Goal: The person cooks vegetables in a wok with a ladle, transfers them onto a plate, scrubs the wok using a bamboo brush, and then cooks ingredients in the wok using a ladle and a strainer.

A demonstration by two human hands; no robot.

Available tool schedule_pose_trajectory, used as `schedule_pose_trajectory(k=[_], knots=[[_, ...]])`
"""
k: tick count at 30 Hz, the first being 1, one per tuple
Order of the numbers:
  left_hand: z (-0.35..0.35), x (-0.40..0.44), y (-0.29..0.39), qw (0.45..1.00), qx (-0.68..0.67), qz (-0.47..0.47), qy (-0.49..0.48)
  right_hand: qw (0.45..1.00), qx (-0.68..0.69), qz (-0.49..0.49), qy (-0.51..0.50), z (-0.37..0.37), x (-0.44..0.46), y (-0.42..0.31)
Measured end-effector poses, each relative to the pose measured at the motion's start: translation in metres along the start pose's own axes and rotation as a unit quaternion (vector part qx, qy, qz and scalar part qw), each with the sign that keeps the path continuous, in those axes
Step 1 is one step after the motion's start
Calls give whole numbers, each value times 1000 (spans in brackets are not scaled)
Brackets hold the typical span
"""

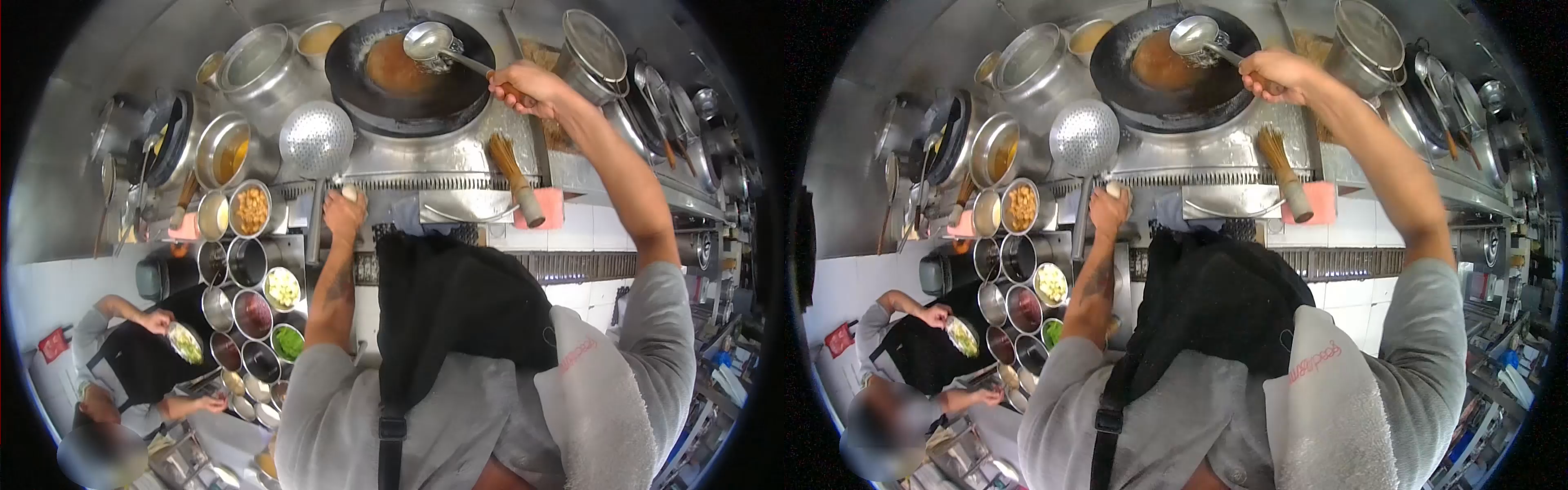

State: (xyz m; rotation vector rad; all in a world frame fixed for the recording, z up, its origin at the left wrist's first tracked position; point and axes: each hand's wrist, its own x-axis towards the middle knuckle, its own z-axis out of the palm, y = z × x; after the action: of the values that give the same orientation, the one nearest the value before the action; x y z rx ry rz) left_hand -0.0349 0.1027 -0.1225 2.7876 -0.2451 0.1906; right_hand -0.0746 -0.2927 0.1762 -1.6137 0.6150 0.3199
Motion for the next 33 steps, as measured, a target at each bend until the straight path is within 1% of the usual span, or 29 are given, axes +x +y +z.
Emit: schedule_pose_trajectory(k=[2, 3, 4, 5, 6, 7, 8, 9, 10, 11, 12, 13, 14, 15, 16, 17, 18, 19, 20, 21, 23, 24, 25, 26, 27, 28, 29, 31, 33], knots=[[-53, 6, 59, 997, 56, -46, 35, 998, 63, 5, -19, 6, -4, 38], [-67, 7, 93, 995, -91, 15, 50, 994, 107, 10, -34, 11, 0, 56], [-80, 0, 129, 967, -237, 75, 56, 989, 146, 10, -8, 30, -11, 59], [-111, -5, 173, 878, -439, -1, -193, 982, 186, 19, 14, 46, -20, 69], [-113, -9, 178, 877, -435, 4, -206, 980, 197, 25, 23, 42, -20, 91], [-117, -2, 182, 779, -565, -57, -265, 993, 16, -51, 101, 34, -14, 115], [-121, 15, 188, 656, -675, -115, -318, 961, -168, -122, 181, 24, -1, 142], [-125, 35, 192, 511, -758, -174, -367, 885, -310, -229, 263, 8, 21, 203], [-128, 55, 194, 349, -811, -236, -407, 857, -419, -128, 273, -3, 11, 235], [-130, 75, 193, 175, -835, -296, -430, 859, -441, 39, 257, -11, 3, 258], [-133, 100, 176, 289, -793, -277, -459, 811, -550, -34, 197, -19, 11, 297], [-145, 113, 172, 438, -719, -273, -465, 814, -545, -23, 201, -19, 15, 317], [-146, 124, 164, 631, -587, -209, -462, 859, -469, -21, 205, -19, 17, 333], [-155, 127, 165, 866, -310, -69, -387, 894, -394, -27, 213, -26, 24, 337], [-135, 139, 141, 964, -100, 97, -225, 921, -341, -10, 190, -35, 34, 334], [-115, 145, 115, 959, 123, 251, -41, 923, -334, -7, 191, -41, 32, 326], [-125, 140, 115, 958, 126, 255, -43, 977, -96, -4, 189, -54, 21, 305], [-143, 133, 121, 956, 166, 235, -61, 974, 146, -1, 175, -63, 6, 279], [-154, 129, 121, 951, 209, 213, -81, 937, 305, -53, 158, -59, -16, 244], [-159, 131, 114, 949, 216, 213, -83, 873, 456, -103, 136, -50, -30, 213], [-169, 136, 99, 924, 61, 309, -215, 879, 452, -139, 57, -63, -1, 189], [-226, 114, 152, 918, -64, 70, -385, 924, 277, -207, 162, -66, 29, 173], [-232, 120, 150, 918, -61, 67, -385, 925, 90, -264, 258, -61, 58, 156], [-236, 129, 146, 896, -127, 0, -426, 916, -78, -258, 297, -57, 74, 134], [-236, 136, 143, 864, -195, -64, -460, 878, -246, -247, 328, -52, 80, 105], [-235, 135, 145, 900, -127, -16, -416, 868, -307, -245, 305, -41, 76, 74], [-235, 134, 143, 900, -130, -17, -416, 854, -367, -241, 279, -26, 75, 49], [-236, 136, 140, 892, -103, 37, -438, 782, -556, -181, 214, 1, 104, 20], [-239, 137, 132, 885, -119, 17, -449, 762, -584, -172, 220, 9, 136, 5]])
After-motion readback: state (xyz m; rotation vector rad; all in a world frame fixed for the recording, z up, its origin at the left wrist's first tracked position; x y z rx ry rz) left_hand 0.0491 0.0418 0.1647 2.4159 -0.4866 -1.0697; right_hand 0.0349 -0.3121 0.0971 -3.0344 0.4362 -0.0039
